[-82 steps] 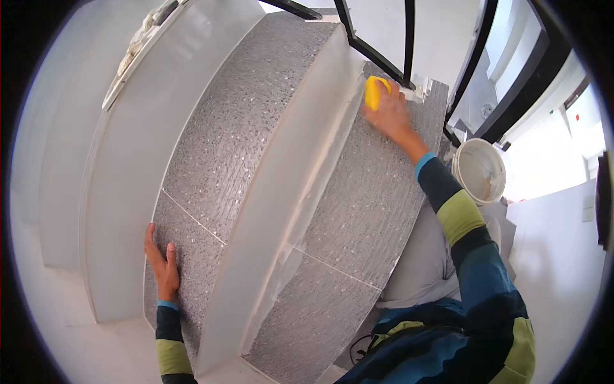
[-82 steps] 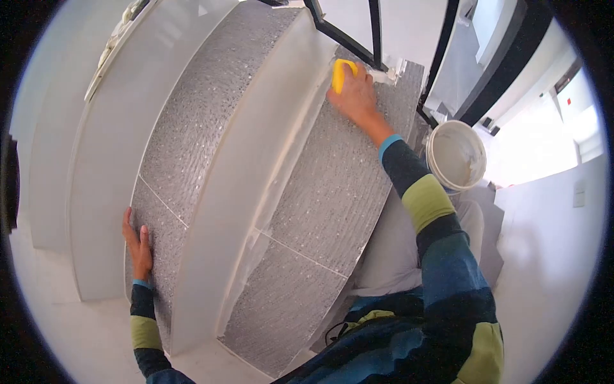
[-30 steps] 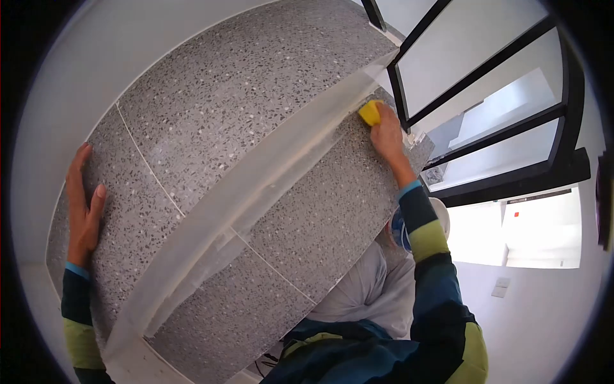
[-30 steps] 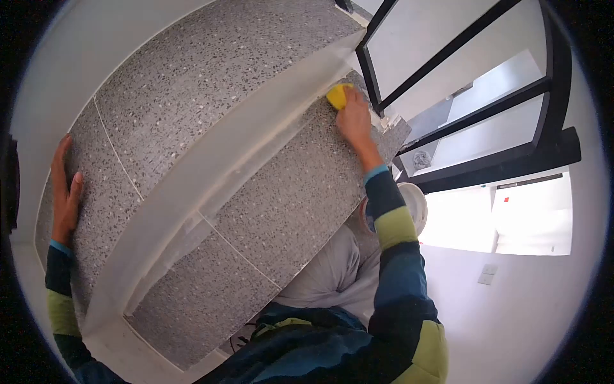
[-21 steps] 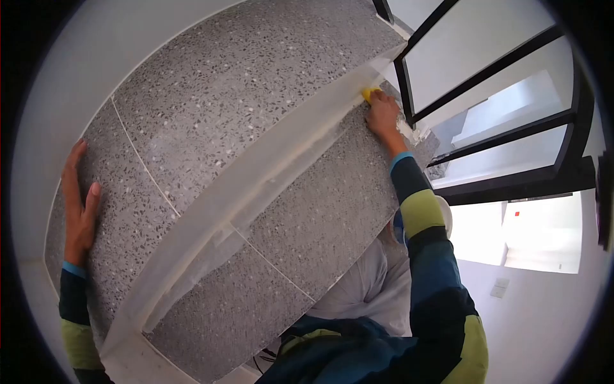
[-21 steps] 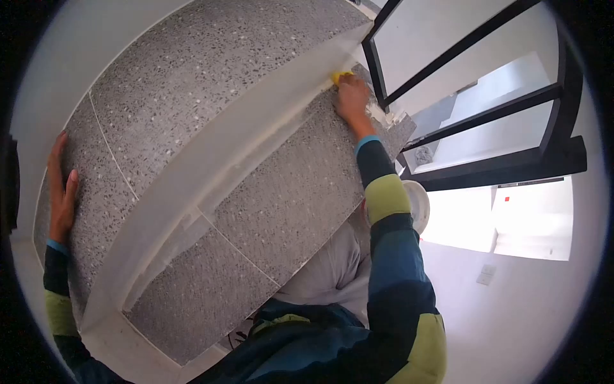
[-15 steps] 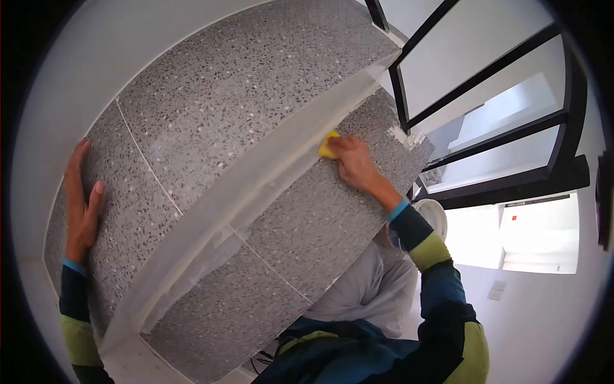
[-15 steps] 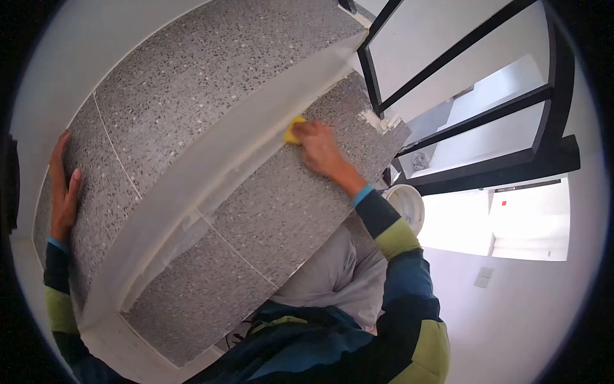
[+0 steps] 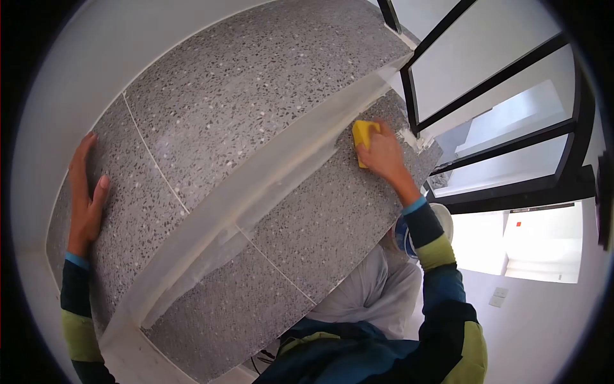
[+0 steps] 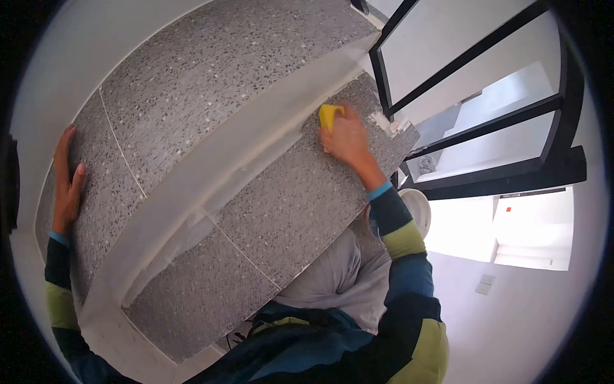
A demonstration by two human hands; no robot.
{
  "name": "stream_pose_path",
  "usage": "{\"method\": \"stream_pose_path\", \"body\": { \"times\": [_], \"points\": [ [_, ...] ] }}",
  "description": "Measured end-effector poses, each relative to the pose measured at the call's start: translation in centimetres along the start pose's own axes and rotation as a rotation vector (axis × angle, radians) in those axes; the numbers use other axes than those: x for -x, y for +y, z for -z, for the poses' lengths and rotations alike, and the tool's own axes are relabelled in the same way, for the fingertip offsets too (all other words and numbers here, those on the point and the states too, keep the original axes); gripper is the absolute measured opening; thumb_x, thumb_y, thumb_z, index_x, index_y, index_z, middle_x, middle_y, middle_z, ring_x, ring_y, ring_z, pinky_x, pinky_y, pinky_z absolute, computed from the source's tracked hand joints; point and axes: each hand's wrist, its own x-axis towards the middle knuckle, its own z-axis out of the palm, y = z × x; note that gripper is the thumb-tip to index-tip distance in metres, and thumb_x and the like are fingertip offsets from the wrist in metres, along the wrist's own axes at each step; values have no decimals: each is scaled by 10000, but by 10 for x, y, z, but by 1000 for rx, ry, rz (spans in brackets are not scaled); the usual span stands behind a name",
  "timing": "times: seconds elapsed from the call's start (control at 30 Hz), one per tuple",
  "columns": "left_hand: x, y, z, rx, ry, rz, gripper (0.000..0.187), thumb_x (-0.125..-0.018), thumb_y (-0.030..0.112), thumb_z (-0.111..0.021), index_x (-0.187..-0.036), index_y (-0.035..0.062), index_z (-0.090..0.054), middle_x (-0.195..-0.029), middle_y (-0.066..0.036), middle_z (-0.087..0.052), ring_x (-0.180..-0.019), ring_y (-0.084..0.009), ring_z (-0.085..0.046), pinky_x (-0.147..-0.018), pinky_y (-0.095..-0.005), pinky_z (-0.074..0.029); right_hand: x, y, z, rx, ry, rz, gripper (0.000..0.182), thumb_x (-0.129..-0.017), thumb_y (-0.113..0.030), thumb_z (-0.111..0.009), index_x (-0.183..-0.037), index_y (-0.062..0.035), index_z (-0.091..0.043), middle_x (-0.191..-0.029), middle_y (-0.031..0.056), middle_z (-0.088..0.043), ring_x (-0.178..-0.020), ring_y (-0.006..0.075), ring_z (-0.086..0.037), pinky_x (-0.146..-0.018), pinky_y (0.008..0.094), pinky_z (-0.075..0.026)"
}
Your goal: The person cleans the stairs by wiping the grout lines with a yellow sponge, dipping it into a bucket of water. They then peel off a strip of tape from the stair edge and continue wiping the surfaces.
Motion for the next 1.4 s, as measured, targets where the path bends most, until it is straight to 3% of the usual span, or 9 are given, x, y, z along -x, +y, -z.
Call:
{"method": "stream_pose_path", "body": {
  "times": [0.13,0.27,0.33,0.63,0.87,0.97,1.2,1.27,1.4],
  "points": [
    [1,-1,1,13,-26,-21,744,-866,603,-401,-1446,153,-279,-1494,-128,-265,-1400,-319,-196,-1147,-495,-129,14,6,-6,123,-52,175,816,-742,-340,-648,-1422,-54,-298,-1427,258,-289,-1151,407,-501,-956,434,-437],
    [0,-1,0,31,25,-54,717,-865,555,-422,-1418,108,-323,-1465,-160,-301,-1378,-339,-236,-1129,-497,-159,10,7,1,14,41,169,790,-731,-327,-671,-1369,-1,-339,-1337,292,-405,-1116,449,-504,-932,473,-433],
    [1,2,1,34,17,-42,722,-864,559,-423,-1418,107,-322,-1467,-155,-302,-1380,-337,-233,-1132,-494,-154,-19,22,-6,-403,97,-250,698,-763,-307,-652,-1327,7,-387,-1231,293,-497,-1071,449,-533,-896,477,-451],
    [-1,12,8,101,-10,-30,746,-861,579,-428,-1421,100,-316,-1468,-163,-298,-1380,-333,-235,-1134,-483,-152,-104,49,-66,44,669,-475,484,-818,-237,-574,-1246,-27,-491,-1147,235,-549,-1041,450,-544,-852,518,-465],
    [0,10,10,100,-35,-64,690,-904,518,-417,-1435,96,-291,-1481,-151,-280,-1387,-313,-226,-1140,-456,-148,-123,51,-50,74,565,-600,386,-778,-248,-621,-1086,-18,-593,-1113,228,-544,-1067,436,-517,-869,520,-445],
    [0,14,9,122,-41,-54,695,-902,522,-420,-1437,99,-290,-1483,-149,-279,-1388,-314,-224,-1140,-457,-149,-125,74,-52,93,381,-373,284,-763,-259,-628,-920,-28,-679,-1039,227,-584,-949,413,-592,-795,526,-490],
    [1,10,7,134,21,-58,706,-869,523,-450,-1418,97,-324,-1467,-164,-297,-1378,-335,-236,-1131,-479,-160,-105,71,-53,163,297,-226,292,-747,-238,-630,-915,-3,-671,-1061,240,-580,-1008,408,-560,-861,506,-460],
    [1,11,7,124,18,-56,707,-865,527,-448,-1416,101,-326,-1467,-165,-297,-1378,-338,-235,-1131,-484,-161,-93,71,-43,-49,120,-140,310,-797,-156,-542,-1058,-4,-610,-1080,288,-544,-1004,453,-540,-891,539,-425],
    [2,16,10,122,10,-13,735,-852,570,-441,-1412,107,-331,-1469,-167,-292,-1378,-348,-230,-1131,-497,-156,-98,60,-51,-63,419,-370,336,-765,-187,-626,-1040,4,-603,-1059,244,-584,-1073,406,-517,-917,486,-427]
  ]
}}
